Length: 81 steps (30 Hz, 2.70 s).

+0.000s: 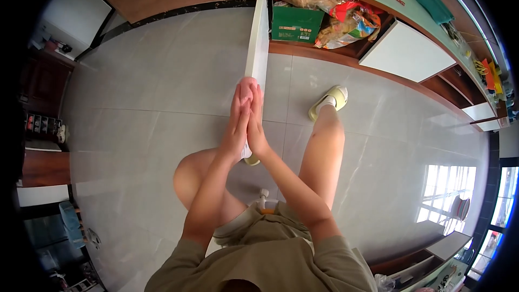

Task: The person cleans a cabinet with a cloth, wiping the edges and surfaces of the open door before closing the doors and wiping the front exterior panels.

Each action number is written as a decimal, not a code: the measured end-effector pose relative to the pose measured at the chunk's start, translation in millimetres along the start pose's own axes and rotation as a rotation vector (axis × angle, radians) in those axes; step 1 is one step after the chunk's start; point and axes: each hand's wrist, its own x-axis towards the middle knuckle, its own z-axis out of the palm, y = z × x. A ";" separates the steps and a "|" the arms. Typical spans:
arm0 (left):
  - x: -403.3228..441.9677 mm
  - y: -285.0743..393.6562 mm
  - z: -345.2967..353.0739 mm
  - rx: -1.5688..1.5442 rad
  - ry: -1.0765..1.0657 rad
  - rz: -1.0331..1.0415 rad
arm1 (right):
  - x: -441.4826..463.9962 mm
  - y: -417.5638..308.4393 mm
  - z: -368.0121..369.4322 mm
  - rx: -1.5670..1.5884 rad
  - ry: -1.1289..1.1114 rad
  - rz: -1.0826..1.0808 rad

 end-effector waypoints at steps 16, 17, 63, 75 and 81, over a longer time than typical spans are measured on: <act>45.4 22.8 -57.9 1.457 -0.027 0.441 | 27.7 49.1 54.1 -0.096 -0.019 -0.110; 50.0 22.5 -66.0 1.480 -0.014 0.454 | 32.7 55.2 60.0 -0.088 -0.032 -0.103; 373.9 10.9 -26.1 1.584 -0.209 0.565 | 368.2 117.5 -67.1 -0.530 0.213 -0.332; 386.6 13.1 -14.4 1.681 -0.364 0.610 | 365.5 126.1 -89.8 -0.305 0.221 -0.273; 373.9 9.1 -16.5 1.777 -0.467 0.571 | 348.6 130.1 -80.0 -0.313 0.316 -0.262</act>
